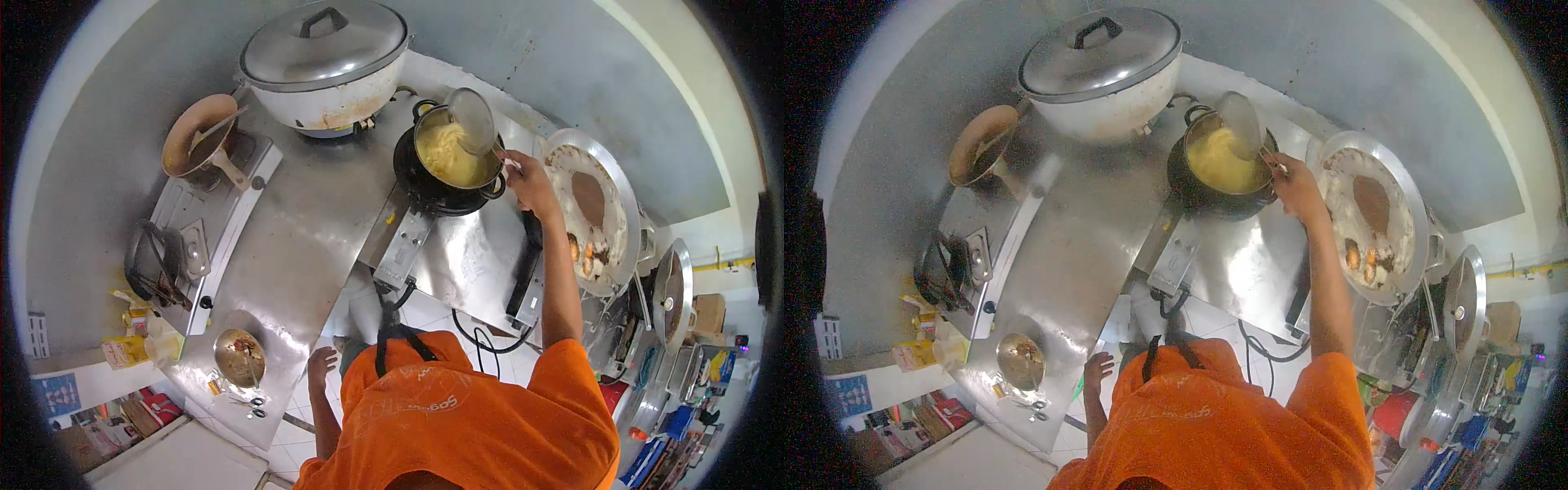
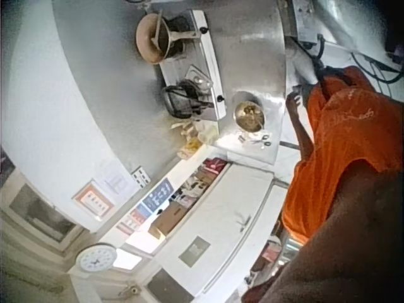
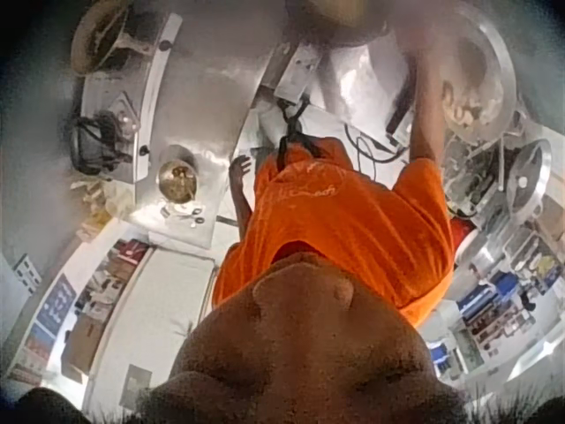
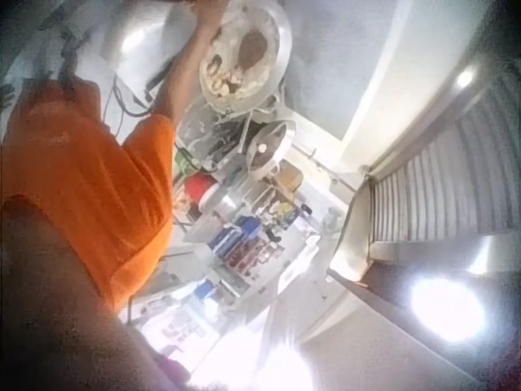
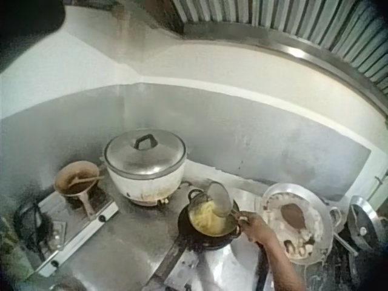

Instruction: The person wipes down a stainless steel prep table using a cloth and spray bottle, handles food items in large pots on a cooking line with a strainer, pours liquid from a container into a sink, and washes various pots and bowls by hand in a three-compartment sink before placing them on a storage rack.

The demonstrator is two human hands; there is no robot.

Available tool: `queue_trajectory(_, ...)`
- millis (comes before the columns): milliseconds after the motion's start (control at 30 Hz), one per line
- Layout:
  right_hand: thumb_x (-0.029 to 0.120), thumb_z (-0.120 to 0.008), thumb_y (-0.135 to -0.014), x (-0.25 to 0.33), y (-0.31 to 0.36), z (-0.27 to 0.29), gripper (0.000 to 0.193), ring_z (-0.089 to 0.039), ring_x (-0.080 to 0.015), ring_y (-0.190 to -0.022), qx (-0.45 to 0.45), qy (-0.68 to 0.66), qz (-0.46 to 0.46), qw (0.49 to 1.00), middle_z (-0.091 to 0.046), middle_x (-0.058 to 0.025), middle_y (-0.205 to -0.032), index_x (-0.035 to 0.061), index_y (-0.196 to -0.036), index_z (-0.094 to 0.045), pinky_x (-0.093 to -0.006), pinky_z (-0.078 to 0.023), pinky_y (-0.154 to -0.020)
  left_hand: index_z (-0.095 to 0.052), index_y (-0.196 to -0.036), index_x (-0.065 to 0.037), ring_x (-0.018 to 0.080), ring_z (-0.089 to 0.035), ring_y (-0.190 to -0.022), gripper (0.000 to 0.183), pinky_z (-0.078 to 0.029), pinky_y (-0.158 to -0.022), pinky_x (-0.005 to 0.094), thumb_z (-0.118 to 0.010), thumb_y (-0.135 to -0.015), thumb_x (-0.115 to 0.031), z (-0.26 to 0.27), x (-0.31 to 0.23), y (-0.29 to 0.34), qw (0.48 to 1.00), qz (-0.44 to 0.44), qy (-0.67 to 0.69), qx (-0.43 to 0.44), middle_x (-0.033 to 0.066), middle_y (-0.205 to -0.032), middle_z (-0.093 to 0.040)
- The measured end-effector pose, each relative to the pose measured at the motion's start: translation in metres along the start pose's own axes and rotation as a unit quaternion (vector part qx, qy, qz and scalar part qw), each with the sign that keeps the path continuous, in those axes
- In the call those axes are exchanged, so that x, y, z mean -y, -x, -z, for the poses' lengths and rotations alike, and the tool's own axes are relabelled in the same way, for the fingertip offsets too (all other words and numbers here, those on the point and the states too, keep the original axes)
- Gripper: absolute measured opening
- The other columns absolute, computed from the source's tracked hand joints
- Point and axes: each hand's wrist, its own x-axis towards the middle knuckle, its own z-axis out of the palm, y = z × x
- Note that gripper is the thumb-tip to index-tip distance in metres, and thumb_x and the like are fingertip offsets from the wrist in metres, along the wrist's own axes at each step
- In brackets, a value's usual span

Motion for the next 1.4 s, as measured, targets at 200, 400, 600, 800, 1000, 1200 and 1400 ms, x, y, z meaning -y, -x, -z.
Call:
queue_trajectory(200, 0.004, -0.053, -0.076, -0.081, -0.090, -0.056, 0.037, -0.062, -0.0258, -0.064, -0.046, 0.177, 0.162, 0.970, -0.062, -0.0124, -0.069, 0.0073, -0.111, -0.065, -0.0380, -0.049, -0.055, -0.059, -0.112, -0.008, 0.0208, -0.065, -0.088, 0.032, -0.050, -0.074, 0.0352, -0.046, -0.090, -0.028, 0.010, 0.024, -0.019, 0.998, -0.023, 0.043, 0.025, 0.0090, -0.102, -0.067)
queue_trajectory(400, 0.008, -0.049, -0.076, -0.095, -0.113, -0.061, 0.035, -0.066, -0.0389, -0.079, -0.042, 0.308, 0.246, 0.918, -0.067, -0.0210, -0.083, 0.0071, -0.106, -0.067, -0.0405, -0.054, -0.073, -0.058, -0.114, -0.008, 0.0210, -0.066, -0.082, 0.034, -0.050, -0.066, 0.0341, -0.045, -0.089, -0.027, 0.027, 0.074, -0.017, 0.999, 0.001, 0.023, -0.043, 0.0093, -0.102, -0.068)
queue_trajectory(600, 0.008, -0.047, -0.076, -0.066, -0.112, -0.037, 0.038, -0.064, -0.0408, -0.082, 0.085, 0.340, 0.111, 0.930, -0.066, -0.0221, -0.084, 0.0113, -0.108, -0.068, -0.0416, -0.054, -0.075, -0.057, -0.117, -0.007, 0.0243, -0.066, -0.084, 0.039, -0.052, -0.068, 0.0377, -0.045, -0.090, -0.032, 0.032, 0.123, 0.016, 0.994, 0.076, -0.006, -0.073, 0.0111, -0.103, -0.067)
queue_trajectory(800, 0.006, -0.053, -0.075, -0.054, -0.119, -0.034, 0.036, -0.066, -0.0337, -0.084, 0.133, 0.480, 0.172, 0.850, -0.067, -0.0175, -0.096, 0.0123, -0.106, -0.070, -0.0372, -0.054, -0.077, -0.057, -0.117, -0.007, 0.0239, -0.066, -0.083, 0.037, -0.052, -0.067, 0.0384, -0.045, -0.091, -0.031, 0.057, 0.177, 0.026, 0.977, 0.030, -0.212, -0.024, 0.0109, -0.102, -0.067)
queue_trajectory(1000, 0.010, -0.063, -0.076, -0.096, -0.140, -0.029, 0.020, -0.067, -0.0225, -0.091, 0.111, 0.678, 0.278, 0.671, -0.071, -0.0036, -0.096, 0.0030, -0.092, -0.071, -0.0333, -0.053, -0.076, -0.057, -0.117, -0.007, 0.0239, -0.065, -0.083, 0.038, -0.051, -0.068, 0.0386, -0.045, -0.091, -0.031, 0.035, 0.128, 0.033, 0.985, 0.081, -0.137, -0.062, 0.0109, -0.101, -0.067)
queue_trajectory(1200, 0.008, -0.062, -0.077, -0.032, -0.102, -0.027, 0.018, -0.067, -0.0271, -0.088, 0.091, 0.597, 0.110, 0.789, -0.070, -0.0118, -0.085, 0.0005, -0.091, -0.070, -0.0363, -0.053, -0.075, -0.056, -0.118, -0.005, 0.0239, -0.064, -0.085, 0.037, -0.053, -0.068, 0.0377, -0.045, -0.090, -0.027, 0.027, 0.108, 0.032, 0.995, 0.058, -0.039, -0.067, 0.0132, -0.105, -0.065)
queue_trajectory(1400, 0.026, -0.058, -0.078, -0.073, -0.076, 0.028, 0.021, -0.067, -0.0255, -0.086, 0.064, 0.449, 0.121, 0.883, -0.070, -0.0076, -0.084, 0.0133, -0.086, -0.073, -0.0392, -0.053, -0.073, -0.055, -0.119, -0.004, 0.0267, -0.064, -0.088, 0.035, -0.054, -0.070, 0.0382, -0.043, -0.092, -0.023, 0.011, 0.197, 0.069, 0.993, -0.017, -0.113, -0.012, 0.0139, -0.106, -0.065)
